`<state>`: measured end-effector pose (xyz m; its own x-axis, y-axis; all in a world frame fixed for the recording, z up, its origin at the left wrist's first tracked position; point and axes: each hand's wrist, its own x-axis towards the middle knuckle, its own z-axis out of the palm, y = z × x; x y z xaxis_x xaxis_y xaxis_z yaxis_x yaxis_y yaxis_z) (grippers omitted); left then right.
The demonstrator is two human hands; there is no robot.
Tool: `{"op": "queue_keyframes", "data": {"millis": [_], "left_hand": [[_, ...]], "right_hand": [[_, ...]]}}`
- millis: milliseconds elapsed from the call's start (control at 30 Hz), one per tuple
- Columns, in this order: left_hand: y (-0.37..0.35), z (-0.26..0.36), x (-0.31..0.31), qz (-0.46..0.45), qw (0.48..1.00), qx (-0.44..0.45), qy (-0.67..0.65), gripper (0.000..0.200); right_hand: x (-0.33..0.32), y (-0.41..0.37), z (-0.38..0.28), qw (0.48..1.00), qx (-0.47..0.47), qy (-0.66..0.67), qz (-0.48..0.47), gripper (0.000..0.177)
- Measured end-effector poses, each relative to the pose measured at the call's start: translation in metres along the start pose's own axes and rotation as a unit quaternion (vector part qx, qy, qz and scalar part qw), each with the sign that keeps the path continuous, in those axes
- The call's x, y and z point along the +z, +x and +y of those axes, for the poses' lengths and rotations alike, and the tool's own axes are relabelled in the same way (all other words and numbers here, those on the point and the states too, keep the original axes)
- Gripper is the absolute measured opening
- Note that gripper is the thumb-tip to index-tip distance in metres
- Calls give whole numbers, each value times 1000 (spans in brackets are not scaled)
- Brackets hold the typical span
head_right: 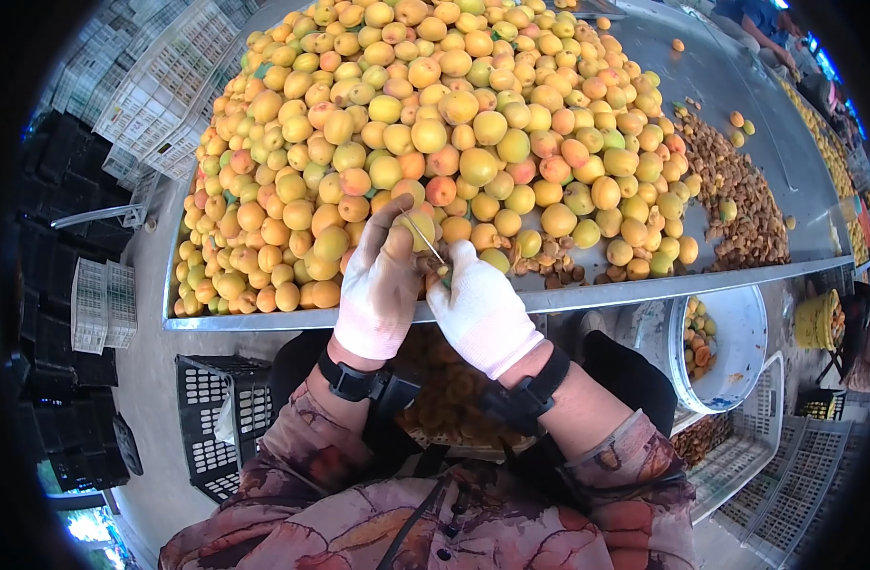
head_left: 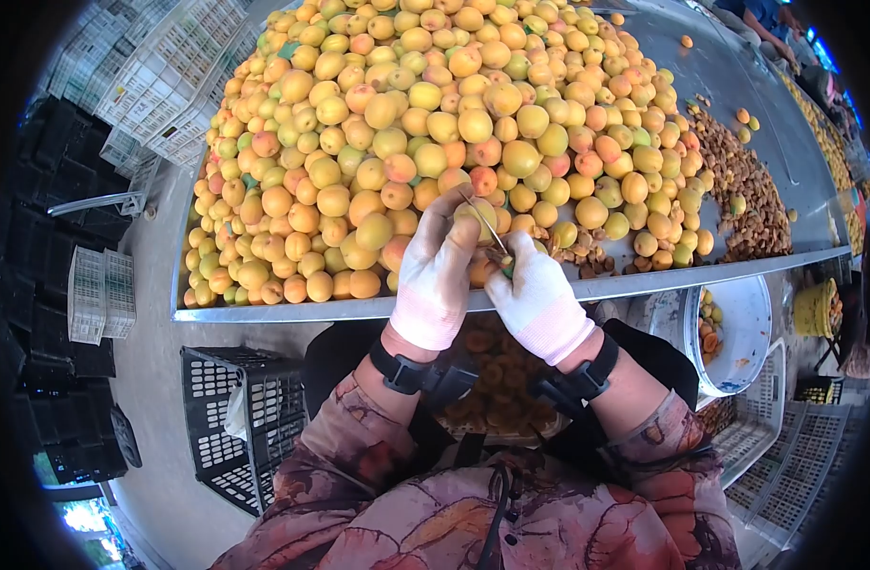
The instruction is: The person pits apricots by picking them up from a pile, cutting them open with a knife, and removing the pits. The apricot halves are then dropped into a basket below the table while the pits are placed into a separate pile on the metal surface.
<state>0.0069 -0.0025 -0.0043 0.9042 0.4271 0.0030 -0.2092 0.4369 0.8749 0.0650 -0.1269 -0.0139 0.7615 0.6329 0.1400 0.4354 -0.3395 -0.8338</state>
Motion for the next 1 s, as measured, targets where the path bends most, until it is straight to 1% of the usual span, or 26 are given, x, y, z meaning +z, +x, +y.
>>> {"op": "queue_keyframes", "data": {"millis": [67, 167, 267, 367, 467, 567, 667, 767, 867, 967, 1000], "left_hand": [[0, -3, -3, -13, 1000, -16, -23, 48], [2, 3, -6, -35, 995, -1, 95, 44], [2, 8, -10, -49, 982, 8, 181, 41], [1, -2, -7, -10, 1000, -20, 9, 40], [4, -1, -7, -8, 992, 4, 123, 40], [2, 7, -3, -21, 987, 28, 155, 40], [3, -3, -9, -18, 998, 2, 64, 41], [4, 7, -13, -58, 974, 9, 217, 42], [1, 21, -2, -56, 944, 47, 322, 42], [5, -3, -10, -25, 986, 44, 159, 44], [5, -2, -11, -37, 984, 30, 175, 46]], "right_hand": [[2, -2, 0, 1000, 4, 0, -7, 33], [-6, 2, -5, 998, 12, 50, -24, 31], [-4, 0, -7, 998, 48, 29, -30, 32], [-2, -2, -10, 999, 37, -10, -24, 32], [-5, 2, -7, 999, 34, -1, -30, 33], [-5, 2, -6, 1000, 2, -27, -16, 26], [-7, 0, -10, 998, 5, -53, -23, 26], [-12, 2, -10, 998, 15, -49, -34, 26], [-10, 2, -3, 998, -10, -64, -24, 26], [-13, 3, -9, 997, 9, -64, -41, 26], [-13, 3, -8, 997, 3, -64, -38, 26]]}}
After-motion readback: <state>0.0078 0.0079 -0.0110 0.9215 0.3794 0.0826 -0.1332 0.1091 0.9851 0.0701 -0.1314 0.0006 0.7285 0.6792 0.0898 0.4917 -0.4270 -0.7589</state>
